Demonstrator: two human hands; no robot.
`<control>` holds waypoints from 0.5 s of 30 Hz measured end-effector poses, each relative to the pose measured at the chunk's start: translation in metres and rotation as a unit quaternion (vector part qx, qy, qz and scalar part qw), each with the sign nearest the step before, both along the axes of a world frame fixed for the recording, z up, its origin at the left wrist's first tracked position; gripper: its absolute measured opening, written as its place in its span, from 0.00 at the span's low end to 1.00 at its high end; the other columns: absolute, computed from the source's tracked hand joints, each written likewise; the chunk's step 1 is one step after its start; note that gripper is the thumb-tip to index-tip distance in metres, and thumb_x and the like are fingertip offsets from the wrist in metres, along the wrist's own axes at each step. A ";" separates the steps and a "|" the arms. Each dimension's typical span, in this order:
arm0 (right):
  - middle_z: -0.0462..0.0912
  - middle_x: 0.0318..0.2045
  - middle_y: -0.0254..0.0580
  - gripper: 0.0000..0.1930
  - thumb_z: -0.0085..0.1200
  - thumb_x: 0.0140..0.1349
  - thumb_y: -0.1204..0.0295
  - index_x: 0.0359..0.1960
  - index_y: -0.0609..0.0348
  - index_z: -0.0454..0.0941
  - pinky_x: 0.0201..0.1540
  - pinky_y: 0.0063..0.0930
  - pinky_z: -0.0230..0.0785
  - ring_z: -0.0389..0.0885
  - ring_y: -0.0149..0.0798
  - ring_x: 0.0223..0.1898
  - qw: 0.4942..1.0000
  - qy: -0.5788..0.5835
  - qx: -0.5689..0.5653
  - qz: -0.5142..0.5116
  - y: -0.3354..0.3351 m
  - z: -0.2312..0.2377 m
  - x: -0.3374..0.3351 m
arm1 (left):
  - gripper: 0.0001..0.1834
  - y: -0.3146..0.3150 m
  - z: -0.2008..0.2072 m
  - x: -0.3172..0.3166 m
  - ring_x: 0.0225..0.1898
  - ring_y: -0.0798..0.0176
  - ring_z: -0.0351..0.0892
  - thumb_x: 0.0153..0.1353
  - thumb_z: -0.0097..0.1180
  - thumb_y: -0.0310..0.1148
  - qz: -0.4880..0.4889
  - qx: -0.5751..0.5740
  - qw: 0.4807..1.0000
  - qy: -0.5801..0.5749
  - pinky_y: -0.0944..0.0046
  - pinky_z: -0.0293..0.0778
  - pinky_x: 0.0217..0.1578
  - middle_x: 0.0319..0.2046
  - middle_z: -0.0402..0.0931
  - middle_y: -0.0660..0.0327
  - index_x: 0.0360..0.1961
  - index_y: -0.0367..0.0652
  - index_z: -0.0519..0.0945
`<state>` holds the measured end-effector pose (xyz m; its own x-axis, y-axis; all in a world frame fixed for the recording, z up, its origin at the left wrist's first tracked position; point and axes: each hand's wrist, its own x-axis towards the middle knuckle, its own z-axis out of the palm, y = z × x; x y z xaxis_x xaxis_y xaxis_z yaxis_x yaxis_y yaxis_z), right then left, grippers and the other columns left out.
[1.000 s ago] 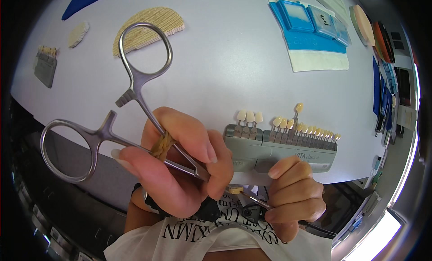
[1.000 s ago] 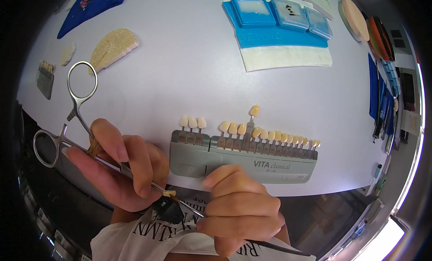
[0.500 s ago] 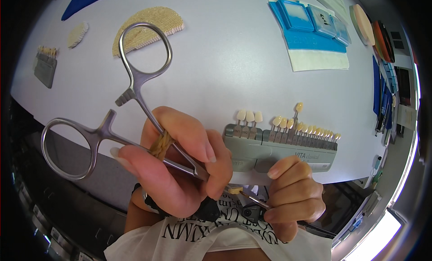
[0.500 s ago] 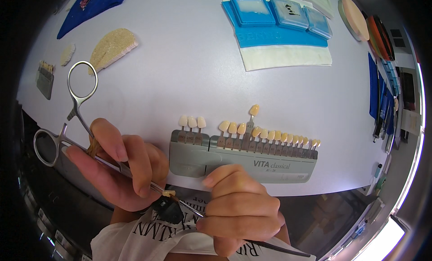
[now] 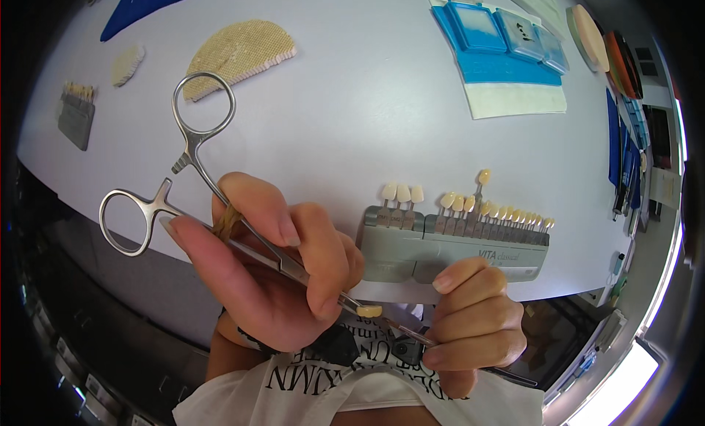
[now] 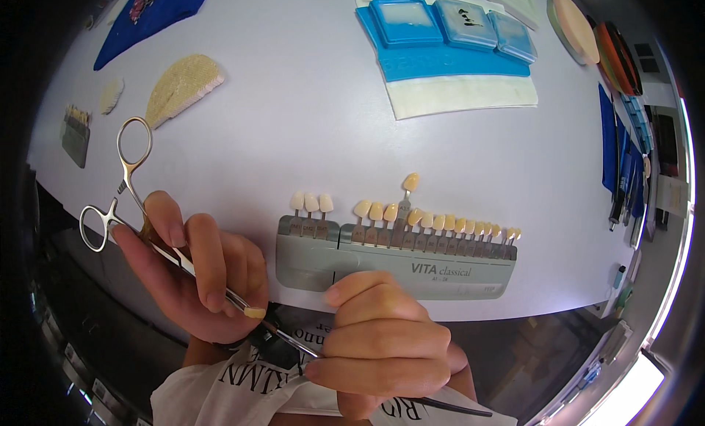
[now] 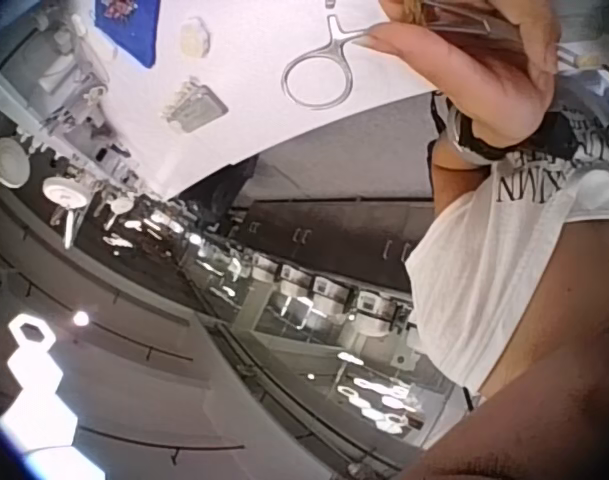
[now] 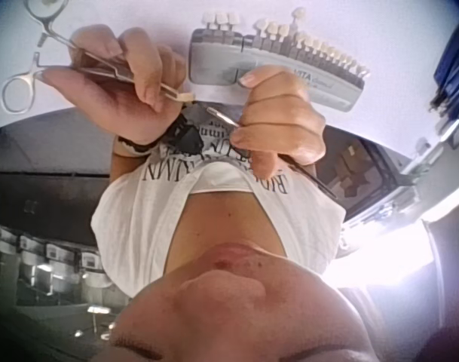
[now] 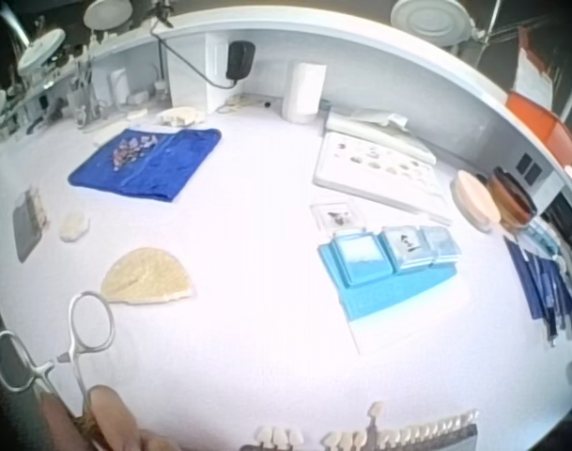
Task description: Applying stain or paint to a dental tooth model using a brush and a color guide.
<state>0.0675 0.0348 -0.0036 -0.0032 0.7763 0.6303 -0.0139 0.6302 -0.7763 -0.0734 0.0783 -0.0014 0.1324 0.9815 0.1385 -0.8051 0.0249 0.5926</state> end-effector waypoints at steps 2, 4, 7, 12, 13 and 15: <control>0.71 0.17 0.31 0.09 0.53 0.55 0.66 0.20 0.55 0.76 0.38 0.31 0.64 0.63 0.31 0.22 1.000 -0.008 -0.004 -0.003 0.000 0.001 -0.001 | 0.24 0.000 0.000 0.000 0.04 0.74 0.49 0.66 0.15 0.52 -0.001 0.001 1.000 0.004 0.75 0.51 0.04 0.12 0.64 0.64 0.33 0.45 0.59; 0.71 0.17 0.31 0.09 0.53 0.55 0.66 0.20 0.55 0.76 0.38 0.31 0.65 0.64 0.31 0.22 1.000 -0.008 -0.003 -0.006 0.000 0.000 -0.002 | 0.24 0.000 0.000 0.000 0.04 0.74 0.49 0.66 0.15 0.53 0.002 -0.001 1.000 0.008 0.76 0.51 0.04 0.12 0.64 0.64 0.33 0.45 0.59; 0.71 0.17 0.32 0.09 0.53 0.55 0.66 0.20 0.55 0.76 0.37 0.31 0.65 0.64 0.31 0.22 1.000 -0.005 0.001 -0.009 0.000 0.000 -0.003 | 0.24 0.000 0.001 0.000 0.03 0.75 0.50 0.66 0.15 0.53 -0.005 -0.004 1.000 0.012 0.76 0.51 0.04 0.12 0.64 0.64 0.33 0.46 0.59; 0.71 0.17 0.32 0.08 0.53 0.54 0.67 0.20 0.55 0.76 0.37 0.30 0.64 0.64 0.31 0.22 1.000 -0.013 0.003 0.002 0.000 0.000 -0.001 | 0.24 0.000 0.000 -0.001 0.03 0.74 0.50 0.65 0.15 0.53 -0.002 -0.004 1.000 0.019 0.76 0.52 0.04 0.12 0.64 0.64 0.33 0.46 0.59; 0.71 0.17 0.32 0.08 0.53 0.54 0.67 0.20 0.55 0.76 0.37 0.30 0.64 0.64 0.31 0.22 1.000 -0.012 0.000 -0.003 0.000 0.000 -0.001 | 0.24 0.000 0.000 0.000 0.03 0.74 0.50 0.65 0.15 0.53 -0.002 -0.003 1.000 0.021 0.76 0.53 0.04 0.12 0.64 0.64 0.33 0.46 0.59; 0.71 0.17 0.31 0.09 0.53 0.54 0.67 0.20 0.55 0.76 0.37 0.30 0.64 0.64 0.31 0.22 1.000 -0.010 -0.006 -0.012 0.000 0.000 -0.001 | 0.24 0.000 0.000 -0.001 0.03 0.74 0.50 0.65 0.15 0.53 -0.002 -0.005 1.000 0.023 0.76 0.53 0.04 0.12 0.64 0.64 0.33 0.46 0.59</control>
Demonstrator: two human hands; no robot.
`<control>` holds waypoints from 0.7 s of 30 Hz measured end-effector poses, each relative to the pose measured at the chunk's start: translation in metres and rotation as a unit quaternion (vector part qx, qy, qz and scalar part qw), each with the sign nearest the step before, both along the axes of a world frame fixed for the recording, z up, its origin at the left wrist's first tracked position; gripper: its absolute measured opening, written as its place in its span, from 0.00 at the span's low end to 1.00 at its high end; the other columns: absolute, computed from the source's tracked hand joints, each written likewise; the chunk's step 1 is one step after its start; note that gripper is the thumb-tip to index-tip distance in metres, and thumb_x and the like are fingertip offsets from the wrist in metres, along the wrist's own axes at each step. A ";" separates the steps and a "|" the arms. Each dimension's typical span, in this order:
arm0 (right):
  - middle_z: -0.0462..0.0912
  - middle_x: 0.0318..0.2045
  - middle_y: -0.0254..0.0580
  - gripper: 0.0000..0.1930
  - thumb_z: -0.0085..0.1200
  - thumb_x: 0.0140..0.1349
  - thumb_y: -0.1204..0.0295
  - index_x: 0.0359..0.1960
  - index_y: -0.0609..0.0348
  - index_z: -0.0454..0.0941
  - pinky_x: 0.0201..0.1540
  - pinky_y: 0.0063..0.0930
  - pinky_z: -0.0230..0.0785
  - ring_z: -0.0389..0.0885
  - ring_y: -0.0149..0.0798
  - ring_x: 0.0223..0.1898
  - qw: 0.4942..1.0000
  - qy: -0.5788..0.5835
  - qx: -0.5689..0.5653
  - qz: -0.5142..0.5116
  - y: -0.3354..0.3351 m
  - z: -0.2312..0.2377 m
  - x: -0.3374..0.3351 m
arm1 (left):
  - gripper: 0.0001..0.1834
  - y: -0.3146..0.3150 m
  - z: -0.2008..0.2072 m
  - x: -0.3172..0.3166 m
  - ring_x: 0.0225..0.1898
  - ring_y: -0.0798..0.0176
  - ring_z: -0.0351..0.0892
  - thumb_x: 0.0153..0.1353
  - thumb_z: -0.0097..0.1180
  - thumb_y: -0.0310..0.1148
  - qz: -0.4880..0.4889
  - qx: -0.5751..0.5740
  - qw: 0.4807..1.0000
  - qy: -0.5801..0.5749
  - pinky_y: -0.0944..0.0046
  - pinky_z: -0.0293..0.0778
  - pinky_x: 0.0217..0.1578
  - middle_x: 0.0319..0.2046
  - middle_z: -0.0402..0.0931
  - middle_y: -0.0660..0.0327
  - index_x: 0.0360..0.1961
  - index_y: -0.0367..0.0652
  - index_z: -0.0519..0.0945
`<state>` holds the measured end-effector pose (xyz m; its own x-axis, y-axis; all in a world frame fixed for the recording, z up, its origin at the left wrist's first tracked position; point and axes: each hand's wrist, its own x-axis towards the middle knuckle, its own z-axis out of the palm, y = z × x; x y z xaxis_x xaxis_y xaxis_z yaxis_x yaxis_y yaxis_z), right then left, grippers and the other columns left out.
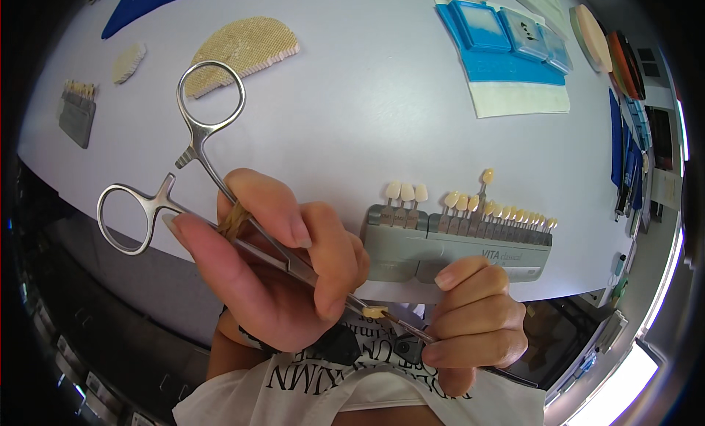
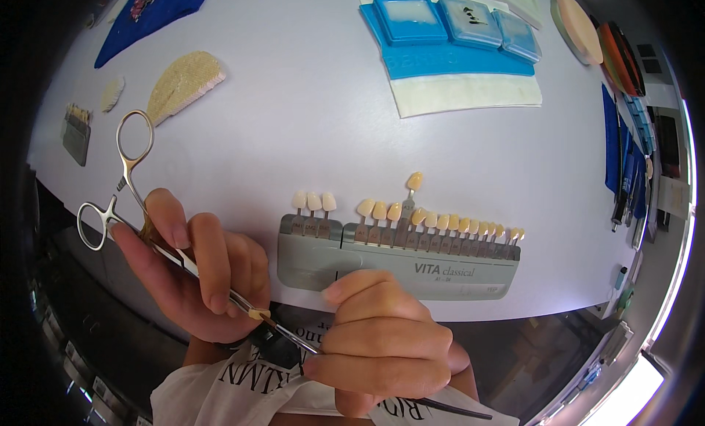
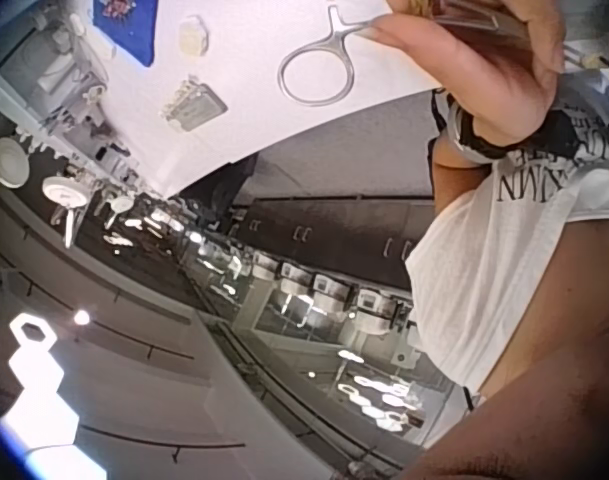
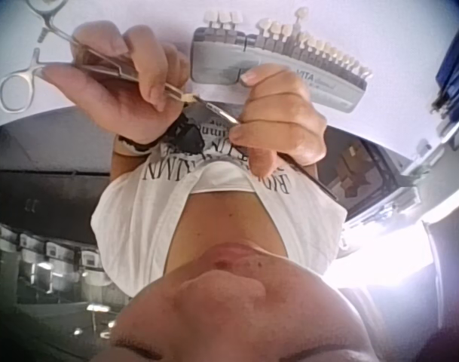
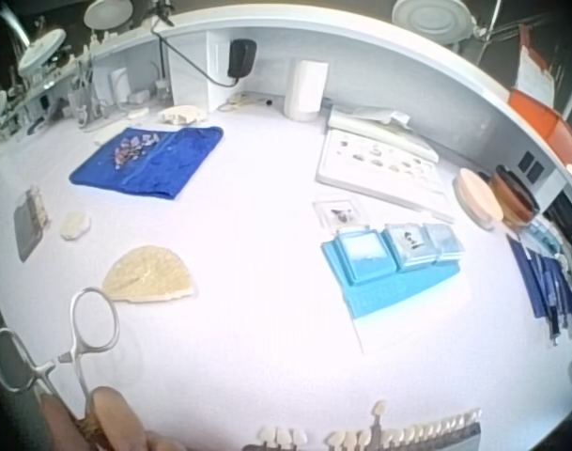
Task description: Applying stain or paint to a dental tooth model using a brush and a color guide.
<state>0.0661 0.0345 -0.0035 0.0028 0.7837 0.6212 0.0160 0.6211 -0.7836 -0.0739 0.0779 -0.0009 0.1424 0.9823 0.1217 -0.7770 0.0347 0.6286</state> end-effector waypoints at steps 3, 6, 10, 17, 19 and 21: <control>0.71 0.17 0.31 0.09 0.53 0.54 0.66 0.20 0.55 0.76 0.37 0.30 0.64 0.63 0.31 0.22 1.000 -0.008 0.006 0.028 0.000 0.000 0.001 | 0.24 0.000 0.000 0.000 0.03 0.74 0.50 0.65 0.15 0.53 -0.003 0.000 1.000 0.000 0.76 0.52 0.04 0.12 0.65 0.64 0.33 0.46 0.59; 0.71 0.17 0.31 0.09 0.53 0.54 0.66 0.20 0.55 0.76 0.37 0.30 0.64 0.64 0.30 0.22 1.000 0.000 -0.001 0.005 -0.001 0.000 0.000 | 0.24 0.000 0.000 0.000 0.03 0.74 0.50 0.66 0.15 0.53 -0.001 -0.002 1.000 -0.002 0.76 0.52 0.04 0.11 0.64 0.64 0.32 0.46 0.59; 0.71 0.17 0.32 0.09 0.53 0.55 0.66 0.20 0.55 0.76 0.37 0.30 0.64 0.64 0.30 0.22 1.000 -0.008 0.000 0.018 -0.001 0.000 0.002 | 0.24 0.001 -0.001 0.000 0.03 0.74 0.50 0.66 0.15 0.53 -0.002 0.004 1.000 -0.004 0.76 0.53 0.04 0.11 0.64 0.64 0.32 0.46 0.59; 0.71 0.17 0.32 0.09 0.53 0.54 0.67 0.19 0.55 0.75 0.37 0.31 0.64 0.64 0.31 0.22 1.000 0.000 0.008 0.021 -0.001 0.000 0.002 | 0.24 0.000 0.000 0.000 0.03 0.75 0.50 0.65 0.15 0.53 0.001 0.000 1.000 -0.003 0.76 0.52 0.04 0.11 0.64 0.64 0.32 0.46 0.59; 0.71 0.17 0.32 0.08 0.53 0.54 0.68 0.19 0.55 0.75 0.37 0.31 0.64 0.64 0.31 0.22 1.000 0.000 0.007 0.024 -0.001 0.000 0.002 | 0.24 0.000 0.000 0.000 0.03 0.75 0.50 0.65 0.15 0.53 0.002 -0.001 1.000 -0.003 0.76 0.52 0.04 0.11 0.64 0.64 0.32 0.46 0.59; 0.71 0.17 0.32 0.07 0.53 0.53 0.68 0.20 0.55 0.76 0.37 0.31 0.64 0.64 0.31 0.22 1.000 -0.001 -0.002 0.010 -0.001 0.000 0.003 | 0.24 0.000 -0.001 0.000 0.03 0.74 0.51 0.65 0.15 0.53 -0.002 0.000 1.000 -0.002 0.76 0.52 0.04 0.11 0.64 0.64 0.32 0.46 0.59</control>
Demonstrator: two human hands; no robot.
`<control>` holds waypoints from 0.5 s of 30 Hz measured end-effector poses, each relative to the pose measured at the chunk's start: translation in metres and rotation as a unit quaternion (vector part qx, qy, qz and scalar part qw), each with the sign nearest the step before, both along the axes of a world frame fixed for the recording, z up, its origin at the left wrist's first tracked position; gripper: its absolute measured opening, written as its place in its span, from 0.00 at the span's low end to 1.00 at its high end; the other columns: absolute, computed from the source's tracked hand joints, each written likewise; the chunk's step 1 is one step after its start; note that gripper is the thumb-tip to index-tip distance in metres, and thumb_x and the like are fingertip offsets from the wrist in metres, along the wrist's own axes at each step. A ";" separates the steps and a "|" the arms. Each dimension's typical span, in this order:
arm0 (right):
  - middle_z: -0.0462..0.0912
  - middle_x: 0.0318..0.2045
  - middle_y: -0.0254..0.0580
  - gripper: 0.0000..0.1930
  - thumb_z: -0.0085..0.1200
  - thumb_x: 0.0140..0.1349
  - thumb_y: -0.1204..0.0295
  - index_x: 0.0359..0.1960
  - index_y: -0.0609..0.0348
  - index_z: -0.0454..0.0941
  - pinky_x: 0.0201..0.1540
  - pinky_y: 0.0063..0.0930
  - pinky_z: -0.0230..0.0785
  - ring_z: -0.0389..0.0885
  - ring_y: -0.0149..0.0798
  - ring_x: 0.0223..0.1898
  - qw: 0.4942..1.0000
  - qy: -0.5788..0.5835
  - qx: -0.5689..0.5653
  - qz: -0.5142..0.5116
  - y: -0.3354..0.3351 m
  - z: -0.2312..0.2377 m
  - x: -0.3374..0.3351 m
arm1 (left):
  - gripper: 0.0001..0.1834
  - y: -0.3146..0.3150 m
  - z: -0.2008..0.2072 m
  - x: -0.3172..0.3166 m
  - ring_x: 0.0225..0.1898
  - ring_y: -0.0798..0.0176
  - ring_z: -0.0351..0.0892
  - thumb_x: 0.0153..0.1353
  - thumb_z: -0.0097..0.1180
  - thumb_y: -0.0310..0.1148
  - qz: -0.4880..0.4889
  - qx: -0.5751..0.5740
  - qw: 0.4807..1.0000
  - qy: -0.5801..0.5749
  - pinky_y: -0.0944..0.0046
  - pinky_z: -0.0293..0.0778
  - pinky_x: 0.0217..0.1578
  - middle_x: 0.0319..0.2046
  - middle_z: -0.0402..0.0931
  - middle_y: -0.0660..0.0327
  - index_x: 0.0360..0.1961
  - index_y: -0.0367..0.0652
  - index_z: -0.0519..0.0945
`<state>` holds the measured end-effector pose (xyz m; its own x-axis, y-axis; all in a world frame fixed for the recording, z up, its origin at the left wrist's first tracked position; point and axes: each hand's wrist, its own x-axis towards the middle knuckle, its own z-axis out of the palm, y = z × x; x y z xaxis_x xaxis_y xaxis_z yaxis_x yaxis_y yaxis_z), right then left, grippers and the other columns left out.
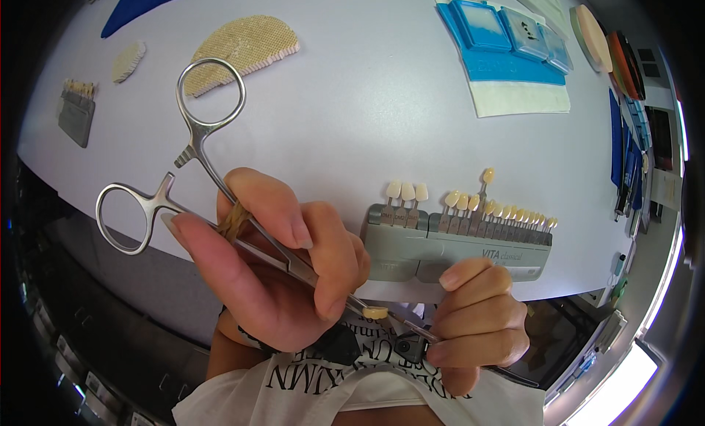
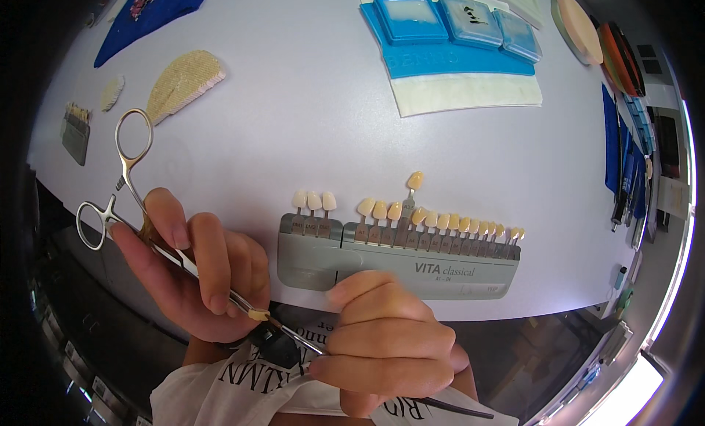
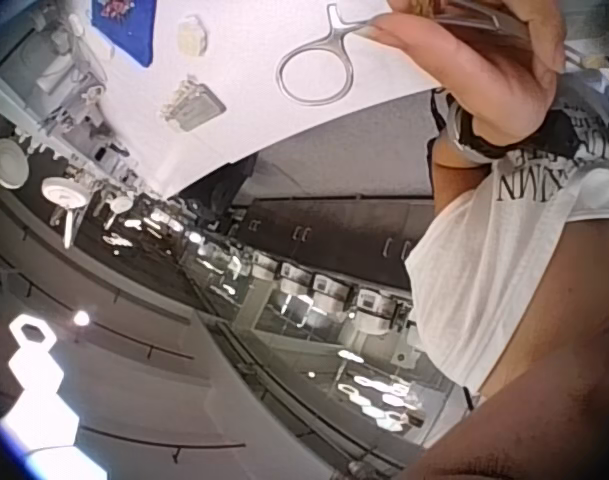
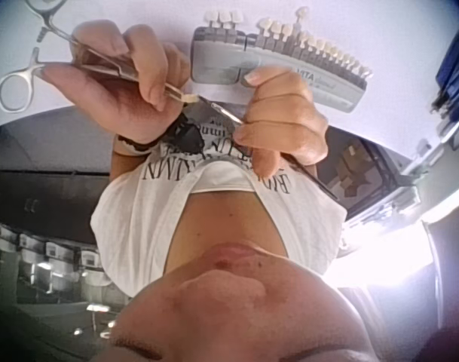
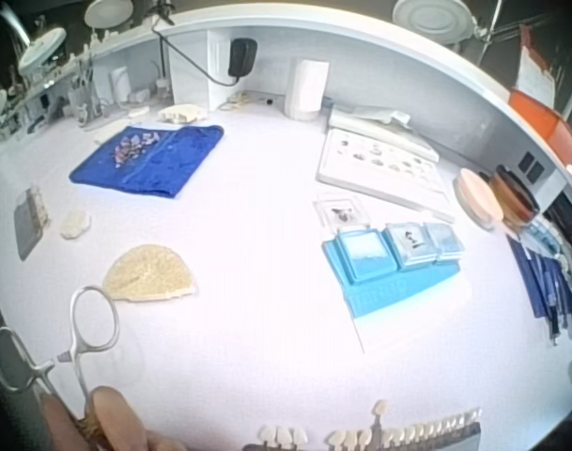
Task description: Applying stain or paint to a dental tooth model using a brush and a color guide.
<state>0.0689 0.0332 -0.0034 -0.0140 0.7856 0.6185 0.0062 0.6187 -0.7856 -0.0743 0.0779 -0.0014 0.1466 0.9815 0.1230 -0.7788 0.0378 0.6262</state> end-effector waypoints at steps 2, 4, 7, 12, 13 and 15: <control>0.71 0.17 0.32 0.07 0.53 0.53 0.69 0.20 0.55 0.76 0.37 0.31 0.64 0.64 0.31 0.22 1.000 -0.001 0.003 0.007 0.000 0.000 0.000 | 0.24 0.000 0.000 0.000 0.03 0.74 0.51 0.65 0.15 0.53 -0.003 0.001 1.000 0.001 0.76 0.53 0.04 0.11 0.64 0.64 0.32 0.46 0.59; 0.71 0.17 0.31 0.07 0.53 0.53 0.69 0.20 0.55 0.76 0.37 0.31 0.64 0.64 0.31 0.22 1.000 -0.001 0.003 0.012 0.000 0.000 0.000 | 0.24 0.000 0.000 -0.001 0.03 0.74 0.51 0.65 0.15 0.53 -0.004 0.002 1.000 0.001 0.76 0.53 0.04 0.12 0.64 0.64 0.32 0.46 0.59; 0.71 0.17 0.32 0.08 0.53 0.53 0.68 0.20 0.55 0.76 0.37 0.31 0.64 0.64 0.31 0.22 1.000 0.000 0.004 0.010 0.000 0.000 0.000 | 0.24 0.000 0.000 0.000 0.03 0.74 0.51 0.65 0.15 0.53 -0.001 0.000 1.000 0.002 0.76 0.55 0.04 0.12 0.64 0.64 0.32 0.46 0.59; 0.71 0.17 0.32 0.09 0.53 0.55 0.66 0.20 0.55 0.75 0.38 0.31 0.64 0.64 0.31 0.22 1.000 -0.004 0.013 0.028 0.000 -0.001 0.001 | 0.24 0.000 0.000 -0.001 0.03 0.74 0.52 0.65 0.14 0.53 -0.003 0.001 1.000 0.003 0.76 0.56 0.04 0.12 0.64 0.64 0.32 0.46 0.59; 0.71 0.18 0.32 0.10 0.53 0.55 0.66 0.20 0.55 0.76 0.38 0.31 0.64 0.64 0.31 0.22 1.000 -0.004 0.011 0.022 0.000 -0.001 0.001 | 0.24 0.000 0.000 -0.001 0.03 0.74 0.52 0.65 0.14 0.53 -0.004 0.002 1.000 0.003 0.76 0.56 0.04 0.11 0.64 0.64 0.32 0.46 0.59; 0.71 0.18 0.32 0.10 0.53 0.55 0.65 0.20 0.55 0.76 0.38 0.31 0.64 0.64 0.31 0.23 1.000 -0.003 0.008 0.011 0.000 -0.002 0.001 | 0.24 0.001 0.000 -0.001 0.03 0.74 0.51 0.65 0.14 0.53 -0.004 0.003 1.000 0.003 0.75 0.56 0.04 0.11 0.64 0.64 0.32 0.46 0.59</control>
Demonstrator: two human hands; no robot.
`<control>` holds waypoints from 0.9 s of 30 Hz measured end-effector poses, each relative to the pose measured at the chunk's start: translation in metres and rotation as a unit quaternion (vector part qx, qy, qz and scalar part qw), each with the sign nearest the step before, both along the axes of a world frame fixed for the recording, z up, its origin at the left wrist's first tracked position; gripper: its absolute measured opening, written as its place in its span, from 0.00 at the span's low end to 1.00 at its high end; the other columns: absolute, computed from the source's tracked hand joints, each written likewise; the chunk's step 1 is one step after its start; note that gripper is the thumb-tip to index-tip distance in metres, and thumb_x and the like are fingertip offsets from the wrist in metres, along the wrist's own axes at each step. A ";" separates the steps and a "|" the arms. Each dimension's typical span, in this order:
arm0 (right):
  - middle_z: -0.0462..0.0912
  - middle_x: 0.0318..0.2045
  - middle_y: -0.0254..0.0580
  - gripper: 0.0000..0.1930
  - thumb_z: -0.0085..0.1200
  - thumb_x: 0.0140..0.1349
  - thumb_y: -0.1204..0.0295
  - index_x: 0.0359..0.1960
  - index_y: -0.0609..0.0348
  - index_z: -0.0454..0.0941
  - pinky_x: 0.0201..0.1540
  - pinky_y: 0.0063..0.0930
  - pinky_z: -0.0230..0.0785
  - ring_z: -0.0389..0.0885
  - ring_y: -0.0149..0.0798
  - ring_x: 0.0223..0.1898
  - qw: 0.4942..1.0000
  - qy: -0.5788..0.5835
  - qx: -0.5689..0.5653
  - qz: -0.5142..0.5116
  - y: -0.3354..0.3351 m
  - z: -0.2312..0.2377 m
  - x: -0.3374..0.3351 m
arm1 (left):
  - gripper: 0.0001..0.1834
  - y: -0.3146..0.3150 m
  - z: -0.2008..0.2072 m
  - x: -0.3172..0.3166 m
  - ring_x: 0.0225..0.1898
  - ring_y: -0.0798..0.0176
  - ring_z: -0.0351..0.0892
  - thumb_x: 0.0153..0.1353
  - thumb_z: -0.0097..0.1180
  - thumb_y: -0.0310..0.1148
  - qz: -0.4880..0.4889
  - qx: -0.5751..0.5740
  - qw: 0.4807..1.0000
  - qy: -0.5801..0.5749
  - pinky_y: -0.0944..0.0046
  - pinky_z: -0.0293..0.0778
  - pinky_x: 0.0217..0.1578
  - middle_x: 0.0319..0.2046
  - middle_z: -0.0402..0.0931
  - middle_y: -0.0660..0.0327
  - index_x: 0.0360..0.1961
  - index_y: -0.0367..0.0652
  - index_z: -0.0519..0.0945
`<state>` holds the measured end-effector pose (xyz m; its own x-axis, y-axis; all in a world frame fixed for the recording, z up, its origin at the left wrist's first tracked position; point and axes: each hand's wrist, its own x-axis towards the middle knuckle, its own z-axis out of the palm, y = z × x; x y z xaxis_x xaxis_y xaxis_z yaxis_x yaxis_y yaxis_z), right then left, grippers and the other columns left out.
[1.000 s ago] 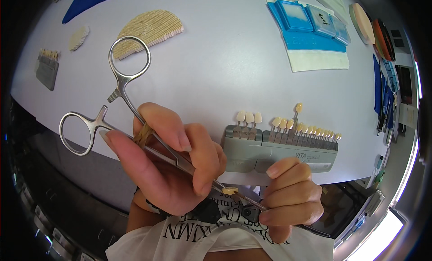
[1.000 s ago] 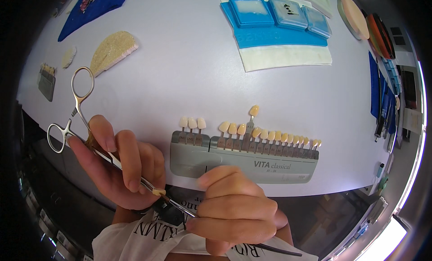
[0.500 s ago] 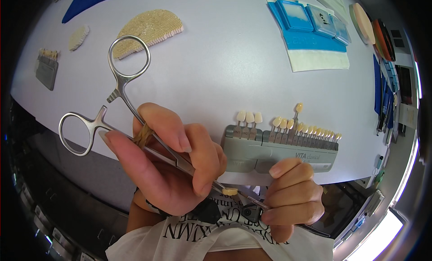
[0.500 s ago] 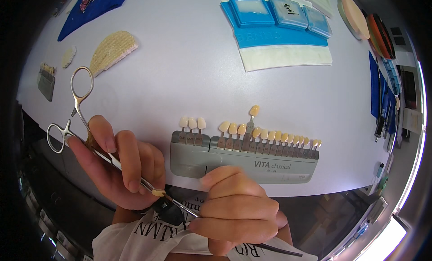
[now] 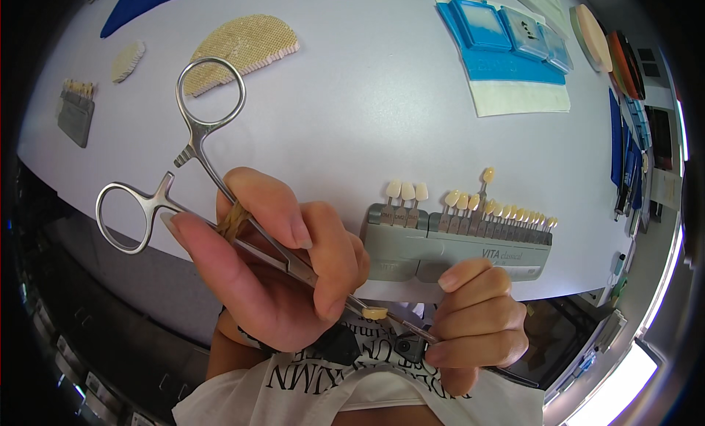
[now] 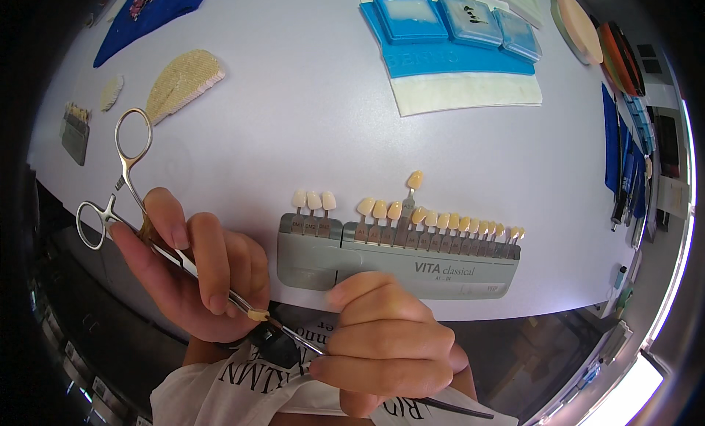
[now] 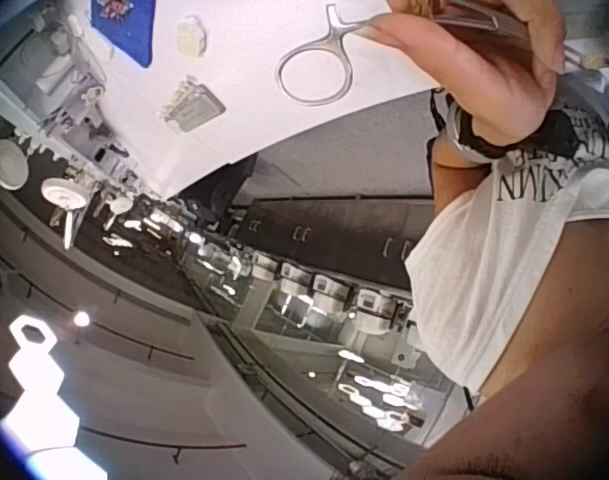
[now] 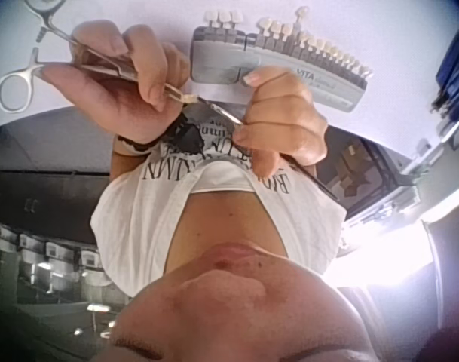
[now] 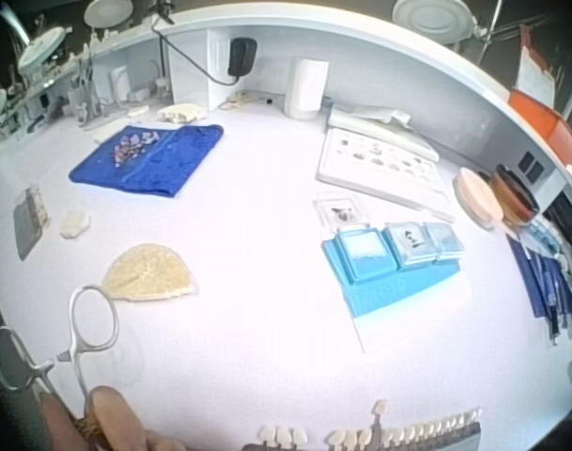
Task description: Applying stain or paint to a dental tooth model using a brush and a color guide.
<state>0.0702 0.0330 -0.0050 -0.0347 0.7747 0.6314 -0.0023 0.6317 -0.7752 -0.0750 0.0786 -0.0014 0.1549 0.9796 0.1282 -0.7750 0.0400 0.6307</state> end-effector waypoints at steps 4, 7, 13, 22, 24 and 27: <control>0.71 0.18 0.31 0.10 0.53 0.55 0.66 0.20 0.55 0.76 0.38 0.31 0.64 0.64 0.31 0.23 1.000 -0.002 0.001 0.014 -0.001 0.000 0.001 | 0.24 0.000 -0.001 0.000 0.03 0.74 0.51 0.65 0.14 0.53 -0.002 0.009 1.000 -0.005 0.75 0.57 0.04 0.11 0.64 0.64 0.32 0.46 0.58; 0.71 0.17 0.31 0.08 0.53 0.53 0.67 0.19 0.54 0.76 0.38 0.31 0.64 0.64 0.31 0.23 1.000 0.016 -0.005 0.015 -0.002 0.001 0.000 | 0.24 0.000 -0.002 -0.001 0.03 0.73 0.51 0.66 0.14 0.53 -0.003 0.011 1.000 -0.005 0.73 0.58 0.05 0.11 0.63 0.64 0.33 0.46 0.58; 0.73 0.17 0.35 0.07 0.53 0.52 0.72 0.19 0.59 0.78 0.36 0.34 0.68 0.66 0.33 0.21 0.994 0.105 0.016 -0.007 0.002 0.002 -0.007 | 0.23 0.002 -0.005 -0.004 0.04 0.71 0.50 0.66 0.14 0.52 -0.040 -0.007 0.998 -0.049 0.72 0.57 0.06 0.12 0.63 0.62 0.33 0.46 0.58; 0.71 0.16 0.31 0.11 0.53 0.56 0.63 0.21 0.54 0.75 0.38 0.31 0.65 0.63 0.30 0.22 0.999 0.025 0.016 -0.022 0.005 0.001 -0.007 | 0.21 0.002 0.000 -0.002 0.04 0.73 0.53 0.67 0.16 0.50 -0.039 -0.051 0.996 -0.065 0.75 0.52 0.05 0.12 0.63 0.63 0.32 0.47 0.57; 0.70 0.16 0.31 0.11 0.53 0.56 0.63 0.21 0.55 0.75 0.38 0.31 0.65 0.63 0.30 0.22 0.999 0.021 0.019 -0.016 0.005 0.001 -0.006 | 0.21 0.002 0.001 -0.001 0.04 0.73 0.52 0.67 0.16 0.50 -0.035 -0.052 0.996 -0.061 0.75 0.52 0.04 0.12 0.63 0.63 0.32 0.47 0.57; 0.71 0.17 0.31 0.11 0.53 0.56 0.63 0.21 0.55 0.76 0.38 0.31 0.65 0.63 0.30 0.22 0.999 0.019 0.012 -0.027 0.004 0.001 -0.009 | 0.21 0.003 0.001 -0.001 0.04 0.73 0.53 0.67 0.16 0.50 -0.033 -0.047 0.996 -0.062 0.75 0.53 0.04 0.12 0.63 0.63 0.32 0.47 0.57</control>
